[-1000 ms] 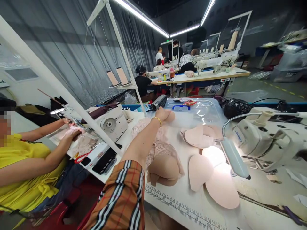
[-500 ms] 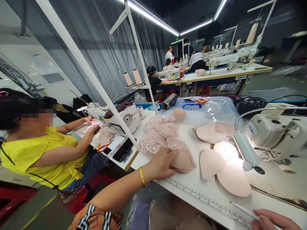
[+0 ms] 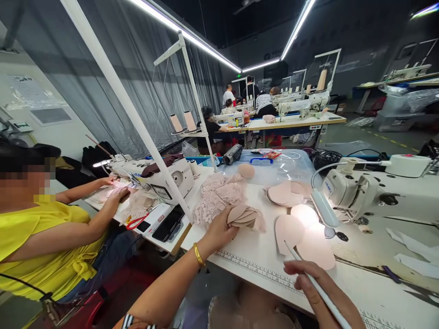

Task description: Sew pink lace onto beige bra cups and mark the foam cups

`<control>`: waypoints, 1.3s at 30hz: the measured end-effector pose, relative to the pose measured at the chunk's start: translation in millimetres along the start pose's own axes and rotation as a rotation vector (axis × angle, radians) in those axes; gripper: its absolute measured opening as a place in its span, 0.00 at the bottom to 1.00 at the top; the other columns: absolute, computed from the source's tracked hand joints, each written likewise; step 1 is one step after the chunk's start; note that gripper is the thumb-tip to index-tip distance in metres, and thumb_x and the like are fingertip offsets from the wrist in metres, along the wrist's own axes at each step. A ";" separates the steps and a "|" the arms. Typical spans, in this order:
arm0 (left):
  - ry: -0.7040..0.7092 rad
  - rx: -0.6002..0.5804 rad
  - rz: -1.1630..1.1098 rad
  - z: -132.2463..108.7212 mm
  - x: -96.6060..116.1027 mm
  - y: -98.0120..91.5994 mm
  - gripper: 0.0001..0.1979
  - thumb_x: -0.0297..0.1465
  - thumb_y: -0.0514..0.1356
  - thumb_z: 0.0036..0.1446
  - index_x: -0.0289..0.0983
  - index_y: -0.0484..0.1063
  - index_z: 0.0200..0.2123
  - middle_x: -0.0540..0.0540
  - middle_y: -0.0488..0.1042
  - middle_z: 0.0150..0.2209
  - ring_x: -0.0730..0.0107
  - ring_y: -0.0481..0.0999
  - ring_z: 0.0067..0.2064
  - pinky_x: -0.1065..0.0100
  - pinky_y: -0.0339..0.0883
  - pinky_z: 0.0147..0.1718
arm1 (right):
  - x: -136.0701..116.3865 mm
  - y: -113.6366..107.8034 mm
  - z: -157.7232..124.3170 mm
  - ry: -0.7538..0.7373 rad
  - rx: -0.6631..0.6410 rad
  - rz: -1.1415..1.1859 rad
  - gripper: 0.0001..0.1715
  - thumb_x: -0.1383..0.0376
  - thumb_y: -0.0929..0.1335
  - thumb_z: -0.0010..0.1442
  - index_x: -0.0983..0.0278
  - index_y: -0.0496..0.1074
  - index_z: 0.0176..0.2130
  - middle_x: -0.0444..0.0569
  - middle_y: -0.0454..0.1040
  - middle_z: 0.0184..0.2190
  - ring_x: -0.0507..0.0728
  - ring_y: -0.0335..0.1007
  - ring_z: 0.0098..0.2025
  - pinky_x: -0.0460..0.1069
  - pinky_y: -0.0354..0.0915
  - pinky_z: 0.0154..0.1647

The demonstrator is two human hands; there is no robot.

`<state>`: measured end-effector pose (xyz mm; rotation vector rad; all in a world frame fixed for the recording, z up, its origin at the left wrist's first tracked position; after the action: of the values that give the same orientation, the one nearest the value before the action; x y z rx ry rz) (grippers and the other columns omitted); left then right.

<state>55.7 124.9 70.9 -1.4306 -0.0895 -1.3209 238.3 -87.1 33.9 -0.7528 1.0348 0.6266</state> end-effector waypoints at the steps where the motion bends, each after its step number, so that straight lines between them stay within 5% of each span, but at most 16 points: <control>1: -0.010 -0.001 -0.013 -1.0 0.5 0.3 0.25 0.28 0.60 0.60 0.43 0.68 0.61 0.45 0.78 0.58 0.55 0.77 0.59 0.55 0.70 0.59 | -4.4 14.2 7.7 0.004 -0.054 0.038 0.21 0.46 0.65 0.72 0.53 0.79 0.53 0.51 0.83 0.49 0.62 0.83 0.48 0.51 0.79 0.49; 5: -0.067 -0.004 -0.132 -5.8 0.7 0.8 0.25 0.27 0.61 0.59 0.42 0.71 0.60 0.46 0.79 0.56 0.55 0.77 0.57 0.56 0.70 0.58 | -11.1 73.0 39.7 0.027 -0.248 0.207 0.27 0.43 0.64 0.71 0.54 0.71 0.60 0.55 0.78 0.59 0.68 0.77 0.59 0.62 0.76 0.56; 10: -0.160 0.044 -0.326 -13.4 -10.5 -4.0 0.23 0.31 0.61 0.61 0.39 0.69 0.60 0.42 0.80 0.51 0.55 0.80 0.52 0.55 0.73 0.52 | 3.6 100.0 56.7 0.208 -0.189 0.271 0.30 0.37 0.64 0.67 0.56 0.72 0.52 0.55 0.80 0.55 0.68 0.81 0.53 0.64 0.77 0.51; 15: 0.095 0.131 -0.013 -36.6 7.2 7.4 0.36 0.23 0.63 0.54 0.41 0.64 0.66 0.36 0.71 0.63 0.46 0.71 0.64 0.44 0.63 0.65 | -0.2 91.5 52.9 0.277 -0.113 0.377 0.33 0.39 0.71 0.62 0.54 0.69 0.57 0.52 0.81 0.51 0.66 0.79 0.56 0.58 0.76 0.55; 19: 0.157 0.062 -0.165 -71.1 36.1 28.3 0.44 0.29 0.70 0.56 0.43 0.57 0.73 0.33 0.60 0.71 0.40 0.58 0.73 0.41 0.50 0.72 | 5.6 80.3 36.2 0.391 -0.090 0.474 0.43 0.41 0.78 0.53 0.55 0.66 0.59 0.52 0.83 0.48 0.66 0.80 0.52 0.56 0.77 0.50; 23: -0.151 -0.173 -0.805 -95.8 48.1 49.0 0.52 0.49 0.73 0.54 0.48 0.51 0.75 0.34 0.59 0.72 0.39 0.60 0.72 0.43 0.55 0.69 | 2.4 59.5 1.0 0.473 -0.155 0.585 0.38 0.45 0.78 0.54 0.54 0.67 0.57 0.50 0.83 0.44 0.64 0.82 0.42 0.55 0.78 0.40; 27: -0.478 -0.397 -1.279 -114.8 58.5 92.0 0.46 0.46 0.78 0.46 0.43 0.66 0.66 0.35 0.74 0.60 0.42 0.75 0.61 0.54 0.70 0.55 | 5.7 34.7 -33.7 0.532 -0.266 0.537 0.35 0.44 0.76 0.56 0.53 0.69 0.56 0.51 0.83 0.45 0.64 0.82 0.42 0.55 0.78 0.38; 32: -0.682 -0.439 -1.560 -140.0 70.9 143.0 0.34 0.41 0.73 0.53 0.38 0.73 0.61 0.36 0.78 0.55 0.47 0.78 0.56 0.58 0.70 0.54 | 27.4 0.3 -50.5 0.405 -0.074 0.411 0.28 0.43 0.68 0.68 0.50 0.69 0.61 0.54 0.74 0.64 0.68 0.68 0.67 0.64 0.63 0.68; 39: -0.763 -0.475 -1.550 -149.8 71.1 160.2 0.31 0.39 0.71 0.59 0.38 0.73 0.63 0.38 0.77 0.59 0.53 0.76 0.59 0.62 0.67 0.57 | 35.3 -3.0 -63.9 0.424 0.132 0.712 0.23 0.44 0.66 0.69 0.51 0.73 0.55 0.55 0.80 0.58 0.67 0.71 0.65 0.65 0.64 0.67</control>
<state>94.5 -83.8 -18.9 -2.3141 -1.7776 -1.8882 221.0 -135.9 -17.6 -0.3893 1.7457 1.0153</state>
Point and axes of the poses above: each hand's wrist, its own z-axis towards the middle knuckle, its own y-axis out of the palm, x = y × z, the point moved 8 cm from there along z, towards the middle knuckle
